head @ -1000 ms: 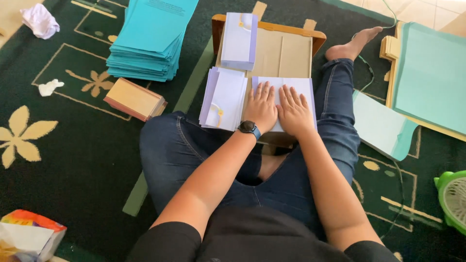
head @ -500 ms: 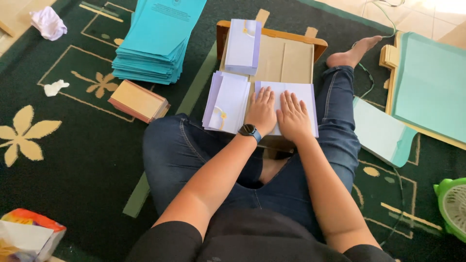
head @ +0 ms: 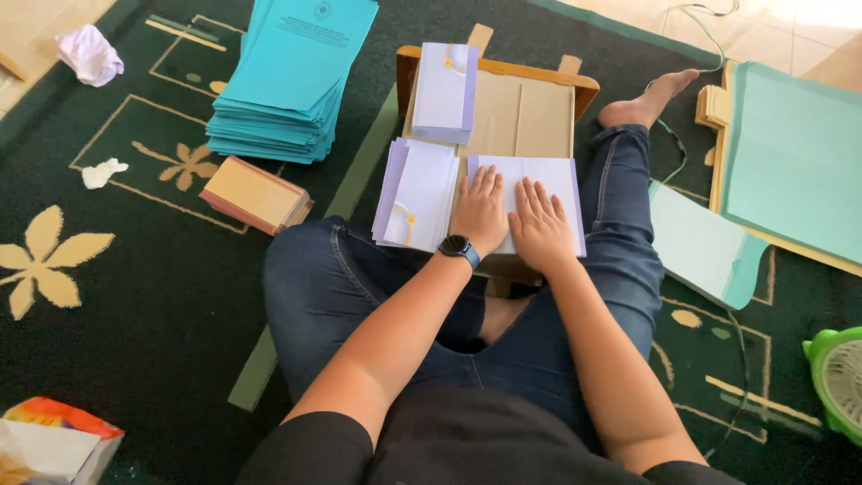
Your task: Folding paper inserts and placing them into folders at a steady pace.
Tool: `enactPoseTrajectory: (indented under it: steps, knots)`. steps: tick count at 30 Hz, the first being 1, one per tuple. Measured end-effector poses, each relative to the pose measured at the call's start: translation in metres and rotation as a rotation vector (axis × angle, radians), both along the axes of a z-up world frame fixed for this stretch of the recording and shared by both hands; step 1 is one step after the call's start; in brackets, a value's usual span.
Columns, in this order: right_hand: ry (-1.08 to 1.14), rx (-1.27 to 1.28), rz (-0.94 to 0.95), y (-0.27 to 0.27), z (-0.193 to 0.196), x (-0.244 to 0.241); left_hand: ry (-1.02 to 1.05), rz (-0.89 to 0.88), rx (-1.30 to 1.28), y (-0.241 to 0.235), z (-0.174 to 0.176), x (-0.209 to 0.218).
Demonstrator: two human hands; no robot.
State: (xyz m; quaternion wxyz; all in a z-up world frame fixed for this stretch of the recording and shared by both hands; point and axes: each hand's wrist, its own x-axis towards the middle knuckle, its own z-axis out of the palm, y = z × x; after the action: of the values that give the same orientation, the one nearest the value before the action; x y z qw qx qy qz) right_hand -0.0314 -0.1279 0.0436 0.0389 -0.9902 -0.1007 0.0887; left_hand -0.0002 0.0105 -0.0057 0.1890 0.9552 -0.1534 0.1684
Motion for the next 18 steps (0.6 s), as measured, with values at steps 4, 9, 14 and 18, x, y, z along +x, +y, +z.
enactPoseTrajectory:
  steps: [4,9,14,18]
  knots:
    - [0.003,0.006,0.02,-0.005,-0.004,0.014,-0.018,0.008,0.004,0.0,0.002,0.002]
    - [-0.023,0.006,0.027,-0.007,-0.017,0.056,0.001,-0.001,-0.001,-0.002,-0.013,0.01]
    - [-0.05,0.027,-0.027,0.0,0.001,0.026,0.021,-0.027,-0.002,0.002,-0.008,0.009]
    - [-0.058,0.069,-0.12,-0.014,0.0,-0.01,0.065,-0.026,0.037,0.003,0.011,-0.003]
